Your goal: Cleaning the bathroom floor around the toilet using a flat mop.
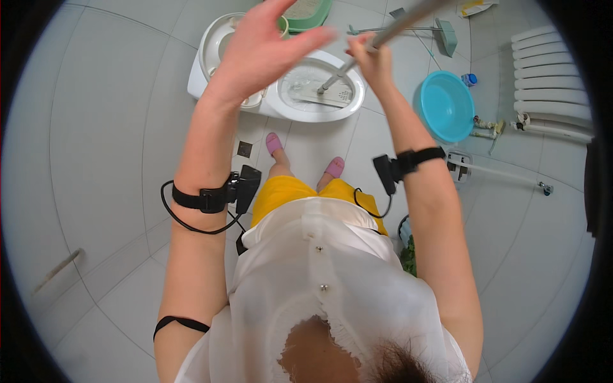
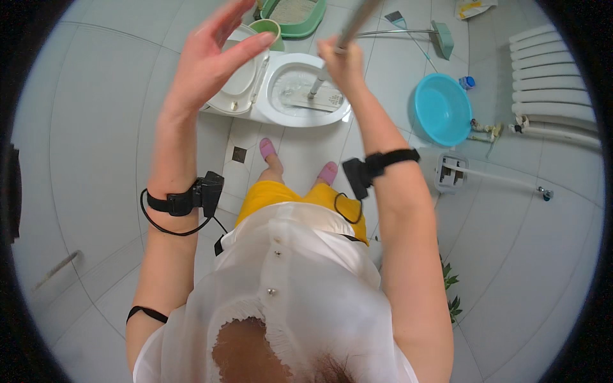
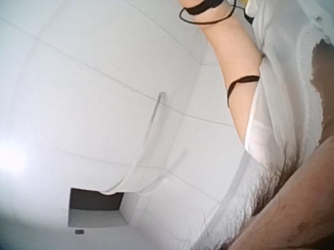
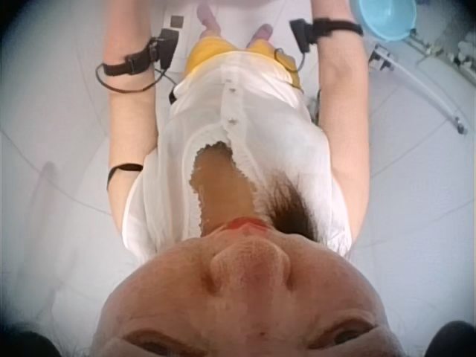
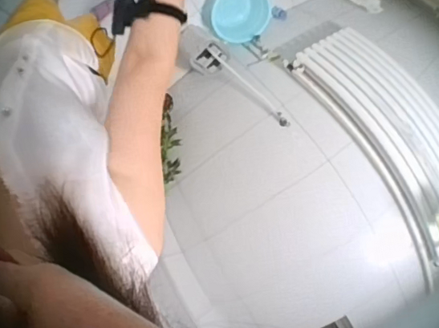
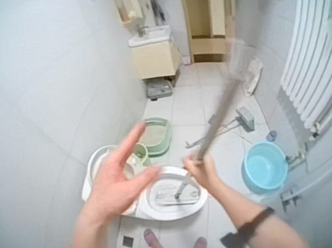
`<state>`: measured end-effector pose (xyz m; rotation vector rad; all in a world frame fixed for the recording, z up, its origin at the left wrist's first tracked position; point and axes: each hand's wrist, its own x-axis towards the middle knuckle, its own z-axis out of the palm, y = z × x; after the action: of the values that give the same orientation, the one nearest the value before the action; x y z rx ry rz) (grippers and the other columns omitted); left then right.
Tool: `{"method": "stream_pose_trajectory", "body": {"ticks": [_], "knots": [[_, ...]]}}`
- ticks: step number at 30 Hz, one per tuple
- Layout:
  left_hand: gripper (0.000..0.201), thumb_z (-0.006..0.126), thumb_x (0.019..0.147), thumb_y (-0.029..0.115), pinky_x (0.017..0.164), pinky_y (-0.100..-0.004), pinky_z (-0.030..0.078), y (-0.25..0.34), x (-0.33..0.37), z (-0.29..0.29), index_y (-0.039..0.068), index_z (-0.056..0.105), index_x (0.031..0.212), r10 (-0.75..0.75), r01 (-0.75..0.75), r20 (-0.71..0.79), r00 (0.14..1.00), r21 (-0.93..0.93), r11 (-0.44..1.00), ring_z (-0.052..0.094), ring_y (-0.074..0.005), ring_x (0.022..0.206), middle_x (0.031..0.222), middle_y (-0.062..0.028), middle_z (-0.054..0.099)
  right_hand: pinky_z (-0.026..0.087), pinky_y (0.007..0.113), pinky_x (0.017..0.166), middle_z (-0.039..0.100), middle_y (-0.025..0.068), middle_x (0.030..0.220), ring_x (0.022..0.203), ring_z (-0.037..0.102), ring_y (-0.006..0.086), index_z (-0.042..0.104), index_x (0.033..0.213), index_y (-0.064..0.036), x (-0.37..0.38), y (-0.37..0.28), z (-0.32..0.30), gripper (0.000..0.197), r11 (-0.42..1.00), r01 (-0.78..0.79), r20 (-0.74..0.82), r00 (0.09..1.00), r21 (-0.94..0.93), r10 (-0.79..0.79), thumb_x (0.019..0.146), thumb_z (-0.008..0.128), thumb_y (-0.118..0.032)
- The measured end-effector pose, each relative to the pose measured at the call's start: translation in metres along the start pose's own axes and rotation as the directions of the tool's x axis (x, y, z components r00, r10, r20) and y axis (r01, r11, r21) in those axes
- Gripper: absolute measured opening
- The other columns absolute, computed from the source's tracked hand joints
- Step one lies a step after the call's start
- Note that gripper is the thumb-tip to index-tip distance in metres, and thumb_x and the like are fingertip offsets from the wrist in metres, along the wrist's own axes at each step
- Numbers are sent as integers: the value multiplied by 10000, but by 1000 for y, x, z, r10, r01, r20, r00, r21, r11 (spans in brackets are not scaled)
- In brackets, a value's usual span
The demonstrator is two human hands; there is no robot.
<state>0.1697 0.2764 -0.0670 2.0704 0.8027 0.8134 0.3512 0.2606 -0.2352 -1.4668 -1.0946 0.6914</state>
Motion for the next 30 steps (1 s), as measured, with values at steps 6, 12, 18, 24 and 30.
{"method": "stream_pose_trajectory", "body": {"ticks": [6, 12, 18, 24, 30], "knots": [[187, 514, 780, 158, 792, -329, 388, 51, -6, -40, -18, 528, 839, 130, -285, -626, 769, -154, 946, 481, -165, 664, 683, -55, 473, 444, 379, 630, 532, 201, 924, 800, 522, 348, 495, 915, 25, -39, -40, 97, 287, 941, 232, 293, 943, -246, -156, 642, 535, -53], [215, 435, 791, 147, 534, -258, 283, 64, -93, -77, 87, 348, 604, -145, -174, -473, 869, -567, 805, 291, -108, 475, 528, -10, 296, 449, 420, 560, 502, 172, 912, 811, 515, 290, 380, 1056, -9, -88, -30, 107, 327, -64, -915, 623, 218, 397, 751, 758, 433, -134], [200, 446, 774, 180, 500, -238, 302, 81, -125, -72, 113, 334, 623, 47, -224, -325, 945, -533, 816, 293, -87, 438, 520, 5, 337, 423, 310, 452, 425, 82, 702, 581, 459, 184, 362, 858, -26, -107, -13, 144, 154, -22, -819, 590, 395, 574, 705, 760, 420, -129], [296, 612, 699, 199, 381, -210, 373, 65, -135, -85, 95, 371, 563, 330, -309, -50, 943, -504, 806, 378, -91, 368, 496, 16, 443, 417, 310, 466, 408, 71, 669, 535, 435, 169, 360, 797, -34, -113, -22, 139, 131, -87, -827, 583, 314, 556, 749, 717, 440, -101], [293, 613, 698, 186, 383, -204, 386, 64, -139, -87, 96, 368, 564, 338, -362, -143, 930, -501, 786, 382, -89, 369, 485, 3, 444, 415, 303, 431, 419, 60, 647, 514, 435, 158, 378, 750, -33, -116, -23, 141, 92, -73, -808, 604, 372, 584, 704, 720, 441, -92]]}}
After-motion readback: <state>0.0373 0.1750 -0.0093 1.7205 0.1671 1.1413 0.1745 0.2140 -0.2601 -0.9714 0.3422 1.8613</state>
